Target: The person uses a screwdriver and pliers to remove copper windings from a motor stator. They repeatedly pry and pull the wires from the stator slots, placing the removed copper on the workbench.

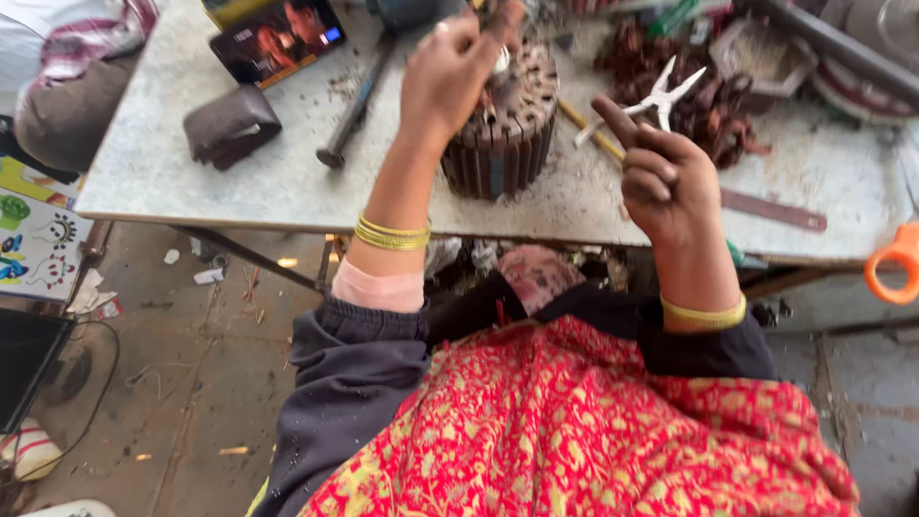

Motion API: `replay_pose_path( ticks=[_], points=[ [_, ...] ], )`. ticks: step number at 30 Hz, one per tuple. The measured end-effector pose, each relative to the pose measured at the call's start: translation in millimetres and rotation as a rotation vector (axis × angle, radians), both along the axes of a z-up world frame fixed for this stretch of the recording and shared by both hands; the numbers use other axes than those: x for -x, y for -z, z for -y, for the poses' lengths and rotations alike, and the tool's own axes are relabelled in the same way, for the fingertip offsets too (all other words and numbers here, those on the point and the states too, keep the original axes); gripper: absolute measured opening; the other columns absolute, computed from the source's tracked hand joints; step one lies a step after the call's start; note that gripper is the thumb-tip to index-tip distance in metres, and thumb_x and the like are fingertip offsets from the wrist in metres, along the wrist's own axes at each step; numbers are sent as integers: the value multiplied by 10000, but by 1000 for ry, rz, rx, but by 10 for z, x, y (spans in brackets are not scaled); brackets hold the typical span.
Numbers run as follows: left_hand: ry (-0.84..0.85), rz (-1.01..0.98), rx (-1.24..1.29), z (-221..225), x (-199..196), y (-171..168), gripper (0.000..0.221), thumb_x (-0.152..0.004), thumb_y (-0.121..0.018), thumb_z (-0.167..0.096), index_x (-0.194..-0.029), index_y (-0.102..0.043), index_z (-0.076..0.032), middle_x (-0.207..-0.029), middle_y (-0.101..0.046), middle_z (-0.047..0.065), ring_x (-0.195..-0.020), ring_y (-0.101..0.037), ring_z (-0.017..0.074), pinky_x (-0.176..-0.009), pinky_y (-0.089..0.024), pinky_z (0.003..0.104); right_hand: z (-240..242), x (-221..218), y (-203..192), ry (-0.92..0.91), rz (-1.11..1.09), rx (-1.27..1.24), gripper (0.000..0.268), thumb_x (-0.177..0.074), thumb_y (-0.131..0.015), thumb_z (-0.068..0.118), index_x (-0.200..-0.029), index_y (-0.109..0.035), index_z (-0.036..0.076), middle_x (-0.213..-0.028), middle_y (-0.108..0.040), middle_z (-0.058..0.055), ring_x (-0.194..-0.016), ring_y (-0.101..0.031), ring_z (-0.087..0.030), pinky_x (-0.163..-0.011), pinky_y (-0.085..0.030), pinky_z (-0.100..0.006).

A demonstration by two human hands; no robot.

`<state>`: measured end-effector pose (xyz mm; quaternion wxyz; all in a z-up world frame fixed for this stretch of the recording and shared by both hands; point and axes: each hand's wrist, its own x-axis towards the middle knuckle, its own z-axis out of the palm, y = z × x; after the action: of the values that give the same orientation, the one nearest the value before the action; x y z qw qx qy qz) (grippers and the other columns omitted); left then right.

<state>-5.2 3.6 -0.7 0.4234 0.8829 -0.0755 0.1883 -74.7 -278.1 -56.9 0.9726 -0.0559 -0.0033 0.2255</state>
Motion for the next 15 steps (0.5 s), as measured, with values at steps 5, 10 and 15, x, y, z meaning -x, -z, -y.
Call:
replay_pose_path(
  ticks=[5, 10, 15],
  points=[
    [35, 4, 77, 35, 44, -121, 869, -777, -374, -958, -871, -852, -239, -916, -739, -12, -1020, -701, 214, -829, -527, 369, -37, 151, -176, -51, 211, 308, 274, -1041, -471, 38, -1298, -417, -43, -1521, -592, -305, -500, -405, -29, -384, -354, -164],
    [97, -82, 124, -18, 48, -83, 853, -773, -435, -957, -885, -834, -211, -929, -705, -14, -966, -714, 168, -867, -495, 338, -37, 387, -291, 7, 446, 787, 412, -1013, -512, 93, -1404, -480, -32, -1324, -675, -226, -471, -424, -20, -375, -347, -161],
    [186, -43, 197, -62, -116, -4, 868, -765, -463, -921, -922, -826, -148, -1074, -731, 51, -1075, -682, 198, -948, -496, 370, -171, 610, -344, 172, 671, 1471, 493, -1010, -557, 136, -1482, -496, 8, -1287, -717, -147, -508, -432, -81, -433, -364, -257]
  ],
)
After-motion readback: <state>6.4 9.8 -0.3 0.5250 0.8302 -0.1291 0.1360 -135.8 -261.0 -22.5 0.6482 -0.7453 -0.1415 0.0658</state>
